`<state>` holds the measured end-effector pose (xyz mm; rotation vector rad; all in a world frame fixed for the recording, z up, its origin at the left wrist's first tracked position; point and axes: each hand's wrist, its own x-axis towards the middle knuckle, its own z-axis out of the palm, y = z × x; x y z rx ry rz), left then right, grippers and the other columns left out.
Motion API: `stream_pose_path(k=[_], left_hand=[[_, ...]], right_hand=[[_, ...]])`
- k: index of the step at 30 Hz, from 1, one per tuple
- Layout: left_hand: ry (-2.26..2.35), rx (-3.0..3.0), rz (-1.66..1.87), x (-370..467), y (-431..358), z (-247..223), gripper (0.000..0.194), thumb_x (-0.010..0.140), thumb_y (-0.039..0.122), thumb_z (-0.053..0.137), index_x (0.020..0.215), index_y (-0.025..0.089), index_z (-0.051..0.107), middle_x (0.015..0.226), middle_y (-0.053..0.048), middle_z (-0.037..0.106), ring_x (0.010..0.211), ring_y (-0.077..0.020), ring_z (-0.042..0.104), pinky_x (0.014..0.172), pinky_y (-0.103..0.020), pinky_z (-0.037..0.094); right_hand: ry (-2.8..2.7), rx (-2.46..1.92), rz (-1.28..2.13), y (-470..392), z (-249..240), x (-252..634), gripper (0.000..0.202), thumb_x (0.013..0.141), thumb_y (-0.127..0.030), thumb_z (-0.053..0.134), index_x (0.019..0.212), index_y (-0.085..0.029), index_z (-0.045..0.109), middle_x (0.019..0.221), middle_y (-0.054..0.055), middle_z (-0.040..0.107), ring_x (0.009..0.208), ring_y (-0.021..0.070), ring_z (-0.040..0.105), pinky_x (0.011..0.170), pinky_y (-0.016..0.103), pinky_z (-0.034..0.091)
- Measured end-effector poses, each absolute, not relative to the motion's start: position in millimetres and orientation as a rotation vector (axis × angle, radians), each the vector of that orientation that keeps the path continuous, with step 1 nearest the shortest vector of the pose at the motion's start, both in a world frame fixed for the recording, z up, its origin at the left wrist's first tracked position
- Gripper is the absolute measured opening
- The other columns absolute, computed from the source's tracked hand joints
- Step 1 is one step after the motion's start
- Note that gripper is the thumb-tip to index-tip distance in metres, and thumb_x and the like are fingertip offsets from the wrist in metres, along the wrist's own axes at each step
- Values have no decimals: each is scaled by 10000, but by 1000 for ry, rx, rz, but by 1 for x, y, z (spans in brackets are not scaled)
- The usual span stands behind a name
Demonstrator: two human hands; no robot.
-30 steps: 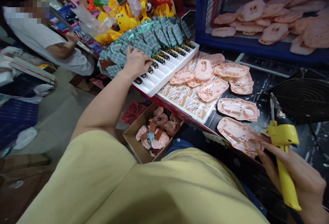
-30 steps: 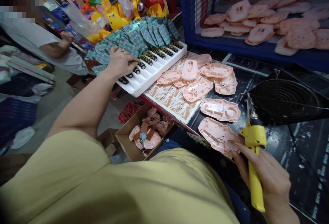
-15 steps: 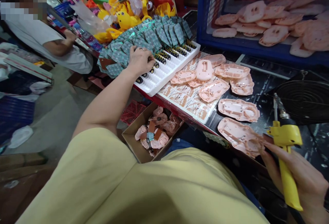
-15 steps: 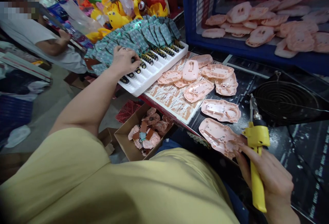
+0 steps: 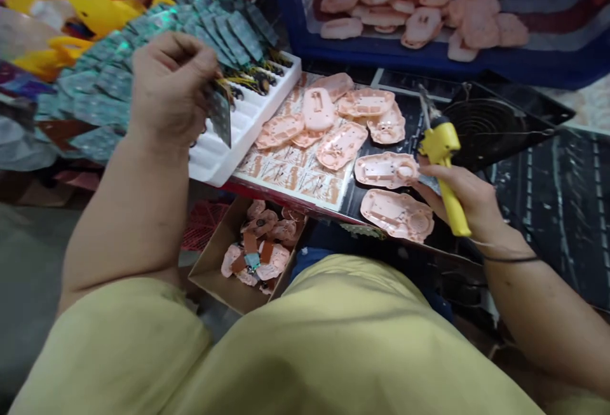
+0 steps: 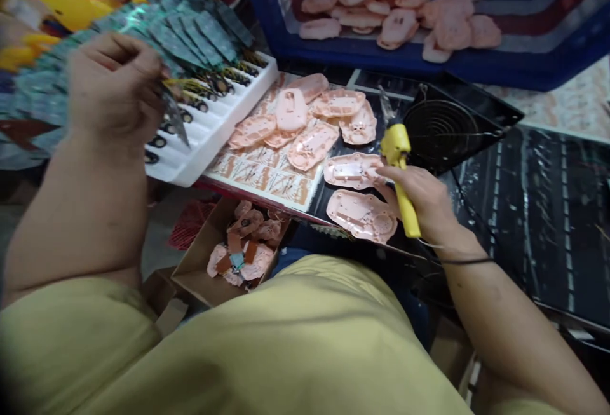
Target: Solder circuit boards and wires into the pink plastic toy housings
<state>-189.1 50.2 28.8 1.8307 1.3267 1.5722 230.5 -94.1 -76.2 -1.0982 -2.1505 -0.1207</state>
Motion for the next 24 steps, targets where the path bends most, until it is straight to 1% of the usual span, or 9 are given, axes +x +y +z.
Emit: stream_pose_path(k=[3, 7, 9, 11, 16, 18, 21, 22, 24], left_hand=[[1195, 1809, 923, -131, 36, 19, 562, 572, 668, 816, 688, 181, 562, 574, 38, 490, 474, -73, 462, 517, -302, 444], [957, 2119, 326, -58, 20, -10, 223, 780, 424, 679, 762, 201, 693, 660, -12, 652, 582, -133, 583, 568, -306, 483], [897, 2289, 233, -31, 16, -24, 126, 780, 296, 630, 790, 213, 723, 720, -9, 699, 664, -154, 633, 643, -308, 507], [897, 2439, 184, -11, 14, -34, 141, 763, 234, 612, 818, 215, 740, 764, -10, 723, 728, -173, 658, 703, -311, 510], [959, 2545, 107, 9, 16, -45, 152, 780, 267, 626, 854, 231, 754, 809, -18, 739, 790, -213, 672, 749, -334, 510], [955, 2535, 98, 10, 16, -46, 148, 788, 264, 624, 854, 229, 751, 785, -16, 728, 753, -204, 661, 743, -335, 505], [863, 2559, 137, 9, 15, -44, 122, 783, 227, 617, 813, 219, 735, 811, -20, 723, 769, -197, 657, 767, -336, 501], [832, 2573, 151, 9, 15, -43, 116, 778, 218, 615, 800, 215, 729, 826, -22, 722, 791, -198, 659, 781, -337, 502], [794, 2591, 146, 10, 14, -40, 114, 774, 212, 609, 788, 198, 721, 830, -28, 718, 813, -197, 655, 799, -334, 500]], right_hand=[[-2181, -1134, -46, -76, -81, 227, 237, 959, -310, 614, 1174, -215, 642, 1103, 31, 736, 978, 177, 720, 864, 307, 580], [-2237, -1195, -38, -73, -85, 227, 263, 977, -330, 587, 1212, -218, 631, 1117, 32, 735, 1002, 187, 715, 842, 304, 572], [-2266, -1246, -91, -79, -83, 229, 279, 963, -346, 615, 1216, -229, 633, 1104, 32, 736, 1001, 189, 714, 823, 293, 564], [-2269, -1271, -135, -90, -78, 232, 283, 944, -350, 647, 1198, -224, 641, 1058, 34, 738, 982, 189, 713, 828, 293, 560], [-2091, -1101, -217, -126, -50, 243, 197, 871, -210, 738, 1058, -192, 677, 785, -15, 712, 707, 110, 682, 729, 219, 543], [-2055, -1074, -188, -142, -43, 252, 243, 877, -241, 739, 1105, -177, 686, 741, -11, 700, 652, 101, 665, 672, 204, 534], [-1880, -1179, -318, -160, -44, 265, 474, 965, -479, 586, 1300, -149, 639, 865, 65, 743, 743, 150, 712, 671, 233, 568], [-1805, -1226, -360, -164, -47, 267, 507, 977, -512, 548, 1335, -160, 625, 925, 79, 752, 773, 164, 723, 676, 243, 581], [-1679, -1287, -323, -169, -53, 271, 439, 960, -453, 599, 1329, -220, 641, 989, 61, 762, 763, 165, 728, 661, 246, 597]])
